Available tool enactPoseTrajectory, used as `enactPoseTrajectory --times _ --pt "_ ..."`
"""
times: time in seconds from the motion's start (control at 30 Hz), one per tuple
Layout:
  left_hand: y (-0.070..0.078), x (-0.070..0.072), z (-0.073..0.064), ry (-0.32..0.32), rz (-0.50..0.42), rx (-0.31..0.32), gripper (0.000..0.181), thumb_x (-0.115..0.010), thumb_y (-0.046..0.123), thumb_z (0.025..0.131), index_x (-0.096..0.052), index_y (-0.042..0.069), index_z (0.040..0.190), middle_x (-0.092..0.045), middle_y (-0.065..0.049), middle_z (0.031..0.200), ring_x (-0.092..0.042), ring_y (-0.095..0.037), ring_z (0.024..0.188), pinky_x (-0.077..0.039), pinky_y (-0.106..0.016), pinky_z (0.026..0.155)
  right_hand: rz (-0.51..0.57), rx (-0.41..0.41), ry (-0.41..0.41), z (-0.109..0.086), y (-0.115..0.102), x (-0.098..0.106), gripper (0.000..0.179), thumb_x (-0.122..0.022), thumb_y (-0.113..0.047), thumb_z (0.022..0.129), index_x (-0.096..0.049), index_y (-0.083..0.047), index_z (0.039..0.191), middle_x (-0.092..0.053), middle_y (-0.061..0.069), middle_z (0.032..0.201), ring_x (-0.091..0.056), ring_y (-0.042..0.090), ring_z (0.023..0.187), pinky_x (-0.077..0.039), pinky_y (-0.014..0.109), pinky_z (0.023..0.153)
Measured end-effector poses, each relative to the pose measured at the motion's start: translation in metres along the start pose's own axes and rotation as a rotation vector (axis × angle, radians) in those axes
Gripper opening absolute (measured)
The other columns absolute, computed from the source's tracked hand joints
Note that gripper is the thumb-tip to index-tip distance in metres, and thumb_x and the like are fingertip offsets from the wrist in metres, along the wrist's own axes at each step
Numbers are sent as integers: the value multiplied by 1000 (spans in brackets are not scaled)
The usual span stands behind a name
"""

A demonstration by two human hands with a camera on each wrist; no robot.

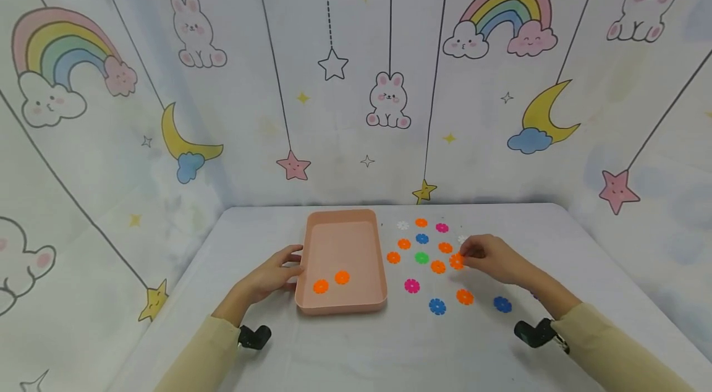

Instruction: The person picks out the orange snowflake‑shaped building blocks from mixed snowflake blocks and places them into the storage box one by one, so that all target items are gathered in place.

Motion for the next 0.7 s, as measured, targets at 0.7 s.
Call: enactPoseTrajectory --times 0.7 --pt "2 0 -1 3 -13 4 61 -57 8 103 -32 7 158 -39 -26 154 -61 -33 119 -58 -47 95 139 156 -19 53 -100 -57 6 -66 -6 97 -68 -4 102 -69 3 93 -64 19 84 -57 25 75"
Point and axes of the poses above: each hand's wrist, its own z-axis towards the middle knuckle, its own x-axis out of the back of the hand, y = z × x, the point moved 2 cm from there along z, towards the middle knuckle
